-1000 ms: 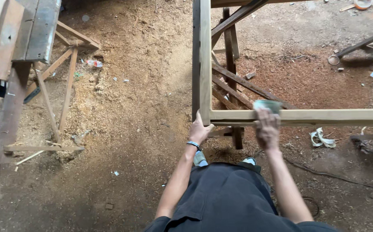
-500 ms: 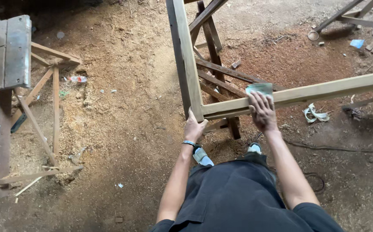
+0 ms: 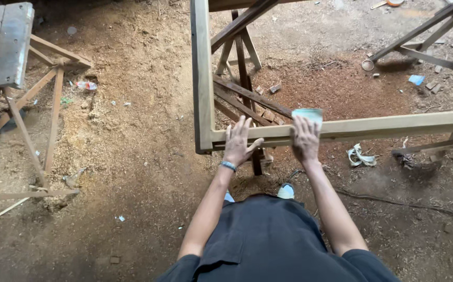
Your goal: The person sands the surfaces and joints of a rectangular wooden frame using a piece of sandpaper held by hand.
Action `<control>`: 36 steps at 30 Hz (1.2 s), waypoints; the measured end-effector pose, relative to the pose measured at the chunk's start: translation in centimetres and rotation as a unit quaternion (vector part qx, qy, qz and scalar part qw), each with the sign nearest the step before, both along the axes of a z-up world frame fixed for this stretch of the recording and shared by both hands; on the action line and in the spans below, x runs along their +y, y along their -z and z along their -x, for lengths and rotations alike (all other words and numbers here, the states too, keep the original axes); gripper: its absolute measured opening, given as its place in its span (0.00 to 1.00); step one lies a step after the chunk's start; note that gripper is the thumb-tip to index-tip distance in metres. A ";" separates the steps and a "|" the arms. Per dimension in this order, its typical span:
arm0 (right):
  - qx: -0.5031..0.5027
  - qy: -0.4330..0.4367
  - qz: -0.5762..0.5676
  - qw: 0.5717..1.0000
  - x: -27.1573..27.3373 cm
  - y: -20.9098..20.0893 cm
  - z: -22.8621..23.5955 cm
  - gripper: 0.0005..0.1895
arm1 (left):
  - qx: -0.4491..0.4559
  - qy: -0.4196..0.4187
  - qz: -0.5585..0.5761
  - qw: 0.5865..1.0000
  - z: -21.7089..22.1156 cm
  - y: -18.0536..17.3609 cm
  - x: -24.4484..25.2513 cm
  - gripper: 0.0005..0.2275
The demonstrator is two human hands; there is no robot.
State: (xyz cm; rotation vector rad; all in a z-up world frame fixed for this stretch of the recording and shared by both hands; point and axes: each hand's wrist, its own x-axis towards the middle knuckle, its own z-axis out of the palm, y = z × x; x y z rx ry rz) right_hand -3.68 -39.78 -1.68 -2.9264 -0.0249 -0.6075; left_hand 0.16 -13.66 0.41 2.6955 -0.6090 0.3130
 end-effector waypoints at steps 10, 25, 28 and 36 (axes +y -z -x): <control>-0.003 0.004 -0.014 1.000 -13.1 1.2 1.4 0.27 | -0.020 -0.024 -0.051 0.998 1.2 -1.2 -2.3 0.40; -0.074 -0.067 0.015 0.995 -14.4 -0.6 3.0 0.26 | 0.069 -0.176 -0.042 0.981 -0.9 1.6 -4.3 0.36; 0.009 -0.035 -0.081 0.996 -15.6 -0.9 1.8 0.24 | 0.045 -0.188 -0.059 0.979 -1.3 1.9 -4.7 0.33; 0.070 -0.069 -0.062 0.993 -9.1 0.0 0.3 0.27 | 0.009 -0.167 -0.035 0.985 -0.9 1.3 -4.9 0.31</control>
